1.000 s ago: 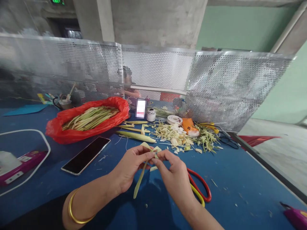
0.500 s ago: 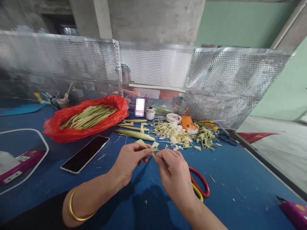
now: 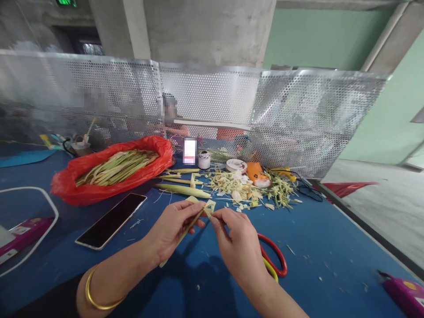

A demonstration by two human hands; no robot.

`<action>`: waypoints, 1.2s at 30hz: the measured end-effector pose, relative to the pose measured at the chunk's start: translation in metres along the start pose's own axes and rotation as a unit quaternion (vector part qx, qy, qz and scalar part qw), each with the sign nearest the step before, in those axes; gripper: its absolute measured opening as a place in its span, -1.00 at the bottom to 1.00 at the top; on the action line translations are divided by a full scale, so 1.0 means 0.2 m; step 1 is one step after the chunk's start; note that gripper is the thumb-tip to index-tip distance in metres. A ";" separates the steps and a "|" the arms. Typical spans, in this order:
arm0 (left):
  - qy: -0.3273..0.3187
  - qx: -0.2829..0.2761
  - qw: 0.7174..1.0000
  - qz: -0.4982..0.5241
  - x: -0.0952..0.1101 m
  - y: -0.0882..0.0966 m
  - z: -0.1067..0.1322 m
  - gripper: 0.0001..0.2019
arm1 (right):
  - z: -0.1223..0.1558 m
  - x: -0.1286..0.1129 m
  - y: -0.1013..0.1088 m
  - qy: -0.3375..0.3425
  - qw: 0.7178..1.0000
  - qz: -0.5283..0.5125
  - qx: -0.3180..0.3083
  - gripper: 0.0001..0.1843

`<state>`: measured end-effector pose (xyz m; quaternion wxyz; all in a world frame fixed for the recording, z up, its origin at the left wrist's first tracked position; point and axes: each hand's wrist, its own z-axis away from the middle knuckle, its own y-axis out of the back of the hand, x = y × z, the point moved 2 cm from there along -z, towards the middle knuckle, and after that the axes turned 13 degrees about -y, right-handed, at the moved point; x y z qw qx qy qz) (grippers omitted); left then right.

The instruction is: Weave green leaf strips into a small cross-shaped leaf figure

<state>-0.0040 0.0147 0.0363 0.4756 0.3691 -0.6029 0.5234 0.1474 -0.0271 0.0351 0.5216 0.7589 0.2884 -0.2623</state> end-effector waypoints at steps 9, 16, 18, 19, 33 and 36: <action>-0.064 0.028 0.995 -0.073 -0.03 -0.02 0.01 -0.86 | 0.01 -0.02 -0.05 0.044 0.999 0.019 -0.004 -0.70; -0.048 -0.006 0.998 -0.043 -0.03 -0.02 0.00 -0.78 | -0.02 0.02 -0.03 -0.041 0.998 -0.036 -0.003 -0.67; -0.041 -0.031 0.997 -0.049 -0.02 -0.02 0.01 -0.75 | -0.04 0.04 -0.03 -0.115 0.985 -0.126 -0.019 -0.65; -0.039 -0.041 0.997 -0.052 -0.01 -0.03 0.01 -0.77 | -0.05 0.05 -0.03 -0.140 0.974 -0.175 -0.028 -0.63; -0.034 -0.080 0.990 -0.112 -0.04 -0.06 0.04 -0.84 | -0.06 0.09 -0.08 -0.280 0.850 -0.445 -0.044 -0.64; -0.028 -0.073 0.992 -0.104 -0.05 -0.07 0.04 -0.84 | -0.06 0.10 -0.09 -0.263 0.871 -0.414 -0.012 -0.67</action>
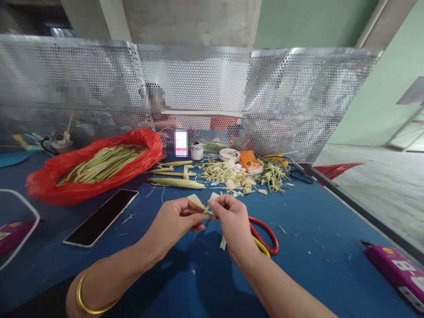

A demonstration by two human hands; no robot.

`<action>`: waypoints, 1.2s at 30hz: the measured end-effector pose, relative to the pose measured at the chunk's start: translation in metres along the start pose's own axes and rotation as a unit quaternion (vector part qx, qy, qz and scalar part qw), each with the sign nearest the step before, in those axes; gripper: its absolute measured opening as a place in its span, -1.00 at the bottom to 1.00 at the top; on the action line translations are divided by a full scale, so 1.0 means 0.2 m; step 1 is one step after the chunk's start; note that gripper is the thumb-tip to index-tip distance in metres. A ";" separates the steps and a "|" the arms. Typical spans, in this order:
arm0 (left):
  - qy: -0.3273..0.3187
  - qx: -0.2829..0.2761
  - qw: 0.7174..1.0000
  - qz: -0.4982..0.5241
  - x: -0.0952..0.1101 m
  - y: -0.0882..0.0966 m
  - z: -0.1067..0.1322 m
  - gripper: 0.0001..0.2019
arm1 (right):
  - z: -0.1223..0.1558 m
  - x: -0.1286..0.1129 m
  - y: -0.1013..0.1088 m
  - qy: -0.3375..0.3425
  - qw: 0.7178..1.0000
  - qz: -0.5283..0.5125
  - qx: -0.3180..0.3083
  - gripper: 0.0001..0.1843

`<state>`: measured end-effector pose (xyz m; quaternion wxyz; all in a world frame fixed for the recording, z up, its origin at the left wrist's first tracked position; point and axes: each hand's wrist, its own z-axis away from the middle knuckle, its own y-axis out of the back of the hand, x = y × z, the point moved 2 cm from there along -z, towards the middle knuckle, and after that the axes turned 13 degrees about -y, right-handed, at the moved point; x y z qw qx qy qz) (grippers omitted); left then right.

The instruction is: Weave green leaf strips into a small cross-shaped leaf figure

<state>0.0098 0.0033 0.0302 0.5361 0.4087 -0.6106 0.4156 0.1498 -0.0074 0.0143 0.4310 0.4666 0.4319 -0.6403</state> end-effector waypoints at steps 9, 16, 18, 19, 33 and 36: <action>-0.023 0.043 0.998 -0.030 -0.01 0.01 0.00 -0.93 | 0.01 -0.01 -0.01 0.036 0.992 0.120 0.008 -0.65; -0.016 0.020 1.000 -0.013 -0.01 0.00 0.01 -0.96 | 0.04 -0.12 0.03 0.244 0.928 0.281 0.024 -0.89; -0.010 0.002 1.000 -0.005 -0.02 -0.02 0.02 -0.95 | 0.04 -0.12 0.00 0.220 0.934 0.279 -0.044 -0.91; -0.004 -0.004 1.000 -0.003 -0.02 -0.02 0.02 -0.95 | 0.05 -0.11 0.00 0.204 0.940 0.268 -0.056 -0.89; 0.033 -0.046 0.998 -0.016 -0.02 -0.03 0.02 -0.94 | 0.04 -0.05 -0.01 0.140 0.971 0.188 -0.038 -0.81; 0.044 -0.067 0.997 -0.024 -0.03 -0.03 0.02 -0.96 | 0.04 -0.05 -0.01 0.196 0.951 0.236 -0.032 -0.79</action>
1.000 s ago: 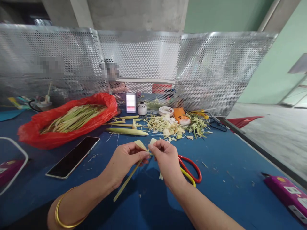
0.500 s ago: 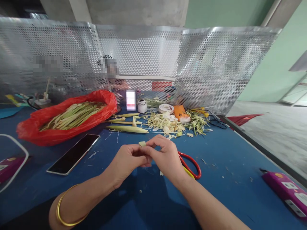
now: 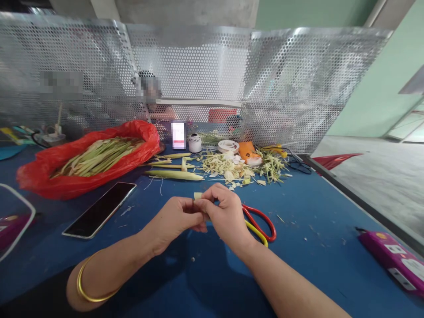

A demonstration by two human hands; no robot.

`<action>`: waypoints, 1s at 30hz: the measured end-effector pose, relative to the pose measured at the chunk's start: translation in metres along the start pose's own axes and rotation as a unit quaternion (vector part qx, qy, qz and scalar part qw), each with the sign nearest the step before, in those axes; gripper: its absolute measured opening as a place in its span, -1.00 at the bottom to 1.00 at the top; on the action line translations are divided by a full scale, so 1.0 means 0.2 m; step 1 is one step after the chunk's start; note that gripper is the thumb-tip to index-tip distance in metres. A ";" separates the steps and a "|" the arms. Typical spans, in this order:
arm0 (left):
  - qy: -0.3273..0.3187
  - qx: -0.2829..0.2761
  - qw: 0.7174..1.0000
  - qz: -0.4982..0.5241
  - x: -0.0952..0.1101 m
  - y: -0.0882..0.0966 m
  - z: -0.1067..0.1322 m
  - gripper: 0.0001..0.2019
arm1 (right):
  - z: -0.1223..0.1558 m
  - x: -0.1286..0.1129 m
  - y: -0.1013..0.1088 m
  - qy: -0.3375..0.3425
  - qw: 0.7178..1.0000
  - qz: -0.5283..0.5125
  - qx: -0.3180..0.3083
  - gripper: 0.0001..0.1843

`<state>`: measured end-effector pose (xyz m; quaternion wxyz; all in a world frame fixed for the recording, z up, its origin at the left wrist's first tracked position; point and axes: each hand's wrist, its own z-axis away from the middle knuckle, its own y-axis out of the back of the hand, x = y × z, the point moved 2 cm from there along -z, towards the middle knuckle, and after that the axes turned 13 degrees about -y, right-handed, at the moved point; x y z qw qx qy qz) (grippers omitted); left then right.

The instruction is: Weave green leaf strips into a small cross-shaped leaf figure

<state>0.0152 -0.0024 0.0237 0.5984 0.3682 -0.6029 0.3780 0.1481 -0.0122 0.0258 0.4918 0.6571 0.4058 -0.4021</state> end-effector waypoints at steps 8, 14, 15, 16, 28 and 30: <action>-0.036 0.132 0.978 0.159 0.05 0.05 -0.02 -0.85 | 0.06 -0.09 0.07 0.174 0.954 0.154 0.188 -0.85; -0.105 0.184 0.962 0.173 0.04 0.06 -0.02 -0.84 | 0.08 -0.05 -0.04 -0.002 0.998 0.061 0.010 -0.79; -0.107 0.183 0.962 0.173 0.04 0.06 -0.02 -0.84 | 0.08 -0.04 -0.06 -0.013 0.999 0.048 0.002 -0.78; -0.108 0.180 0.962 0.175 0.03 0.06 -0.01 -0.84 | 0.08 -0.03 -0.06 -0.020 0.999 0.037 -0.002 -0.77; -0.098 0.197 0.955 0.198 0.03 0.05 -0.01 -0.83 | 0.10 -0.05 -0.06 0.015 0.998 0.043 -0.039 -0.84; -0.092 0.203 0.954 0.203 0.03 0.04 -0.01 -0.81 | 0.10 -0.05 -0.05 0.027 0.998 0.052 -0.036 -0.84</action>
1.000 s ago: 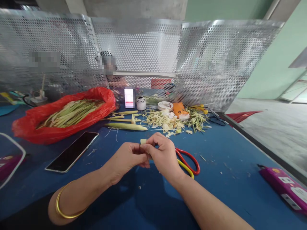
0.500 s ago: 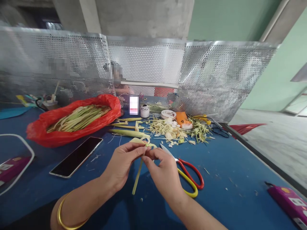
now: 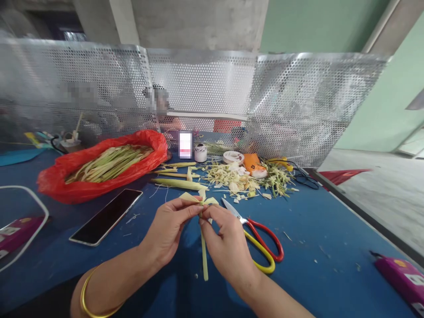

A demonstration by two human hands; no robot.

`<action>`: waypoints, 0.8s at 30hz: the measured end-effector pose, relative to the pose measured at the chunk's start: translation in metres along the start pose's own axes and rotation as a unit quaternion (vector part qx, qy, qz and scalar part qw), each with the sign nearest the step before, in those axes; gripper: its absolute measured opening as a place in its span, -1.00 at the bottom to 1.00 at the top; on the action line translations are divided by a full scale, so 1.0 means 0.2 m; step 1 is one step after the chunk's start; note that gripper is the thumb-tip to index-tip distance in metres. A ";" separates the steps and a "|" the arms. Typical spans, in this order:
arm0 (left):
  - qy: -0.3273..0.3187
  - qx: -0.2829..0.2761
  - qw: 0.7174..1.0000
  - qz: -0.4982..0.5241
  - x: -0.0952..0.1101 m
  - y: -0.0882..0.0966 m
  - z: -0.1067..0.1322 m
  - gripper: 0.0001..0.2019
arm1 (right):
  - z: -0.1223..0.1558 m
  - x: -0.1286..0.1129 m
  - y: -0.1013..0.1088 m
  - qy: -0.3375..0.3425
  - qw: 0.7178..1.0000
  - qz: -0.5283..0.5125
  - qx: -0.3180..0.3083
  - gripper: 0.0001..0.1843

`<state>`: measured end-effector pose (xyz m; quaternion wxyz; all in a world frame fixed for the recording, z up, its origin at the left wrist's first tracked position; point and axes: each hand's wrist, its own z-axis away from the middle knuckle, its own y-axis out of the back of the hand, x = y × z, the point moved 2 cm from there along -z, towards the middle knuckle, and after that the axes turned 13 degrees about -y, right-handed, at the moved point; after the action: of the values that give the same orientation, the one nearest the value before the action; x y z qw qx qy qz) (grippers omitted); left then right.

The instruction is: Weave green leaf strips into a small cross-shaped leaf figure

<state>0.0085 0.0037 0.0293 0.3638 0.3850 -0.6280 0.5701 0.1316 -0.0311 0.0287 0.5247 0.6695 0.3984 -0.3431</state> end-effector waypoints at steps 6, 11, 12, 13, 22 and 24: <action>0.014 0.010 1.000 0.017 0.00 0.00 0.01 -0.77 | 0.00 0.01 -0.01 0.026 1.000 0.013 0.002 -0.84; 0.028 0.000 0.999 0.030 0.03 0.01 0.00 -0.79 | -0.01 0.04 -0.02 0.026 0.999 0.017 0.030 -0.76; 0.041 0.000 0.999 0.036 0.04 0.01 -0.01 -0.79 | -0.01 0.04 -0.01 0.027 0.998 0.021 0.060 -0.73; 0.054 0.002 0.998 0.041 0.04 0.01 -0.01 -0.78 | -0.03 0.05 0.00 0.028 0.995 0.026 0.096 -0.72; 0.015 -0.035 0.999 -0.020 0.05 0.03 -0.03 -0.82 | -0.09 0.09 0.00 -0.023 1.000 -0.003 -0.010 -0.75; -0.034 -0.017 0.996 -0.075 0.06 0.04 -0.03 -0.82 | -0.07 0.09 -0.02 -0.022 0.999 0.023 -0.008 -0.66</action>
<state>-0.0039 0.0101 0.0360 0.3906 0.4440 -0.6192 0.5165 0.1364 -0.0130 0.0137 0.5464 0.6668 0.3737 -0.3423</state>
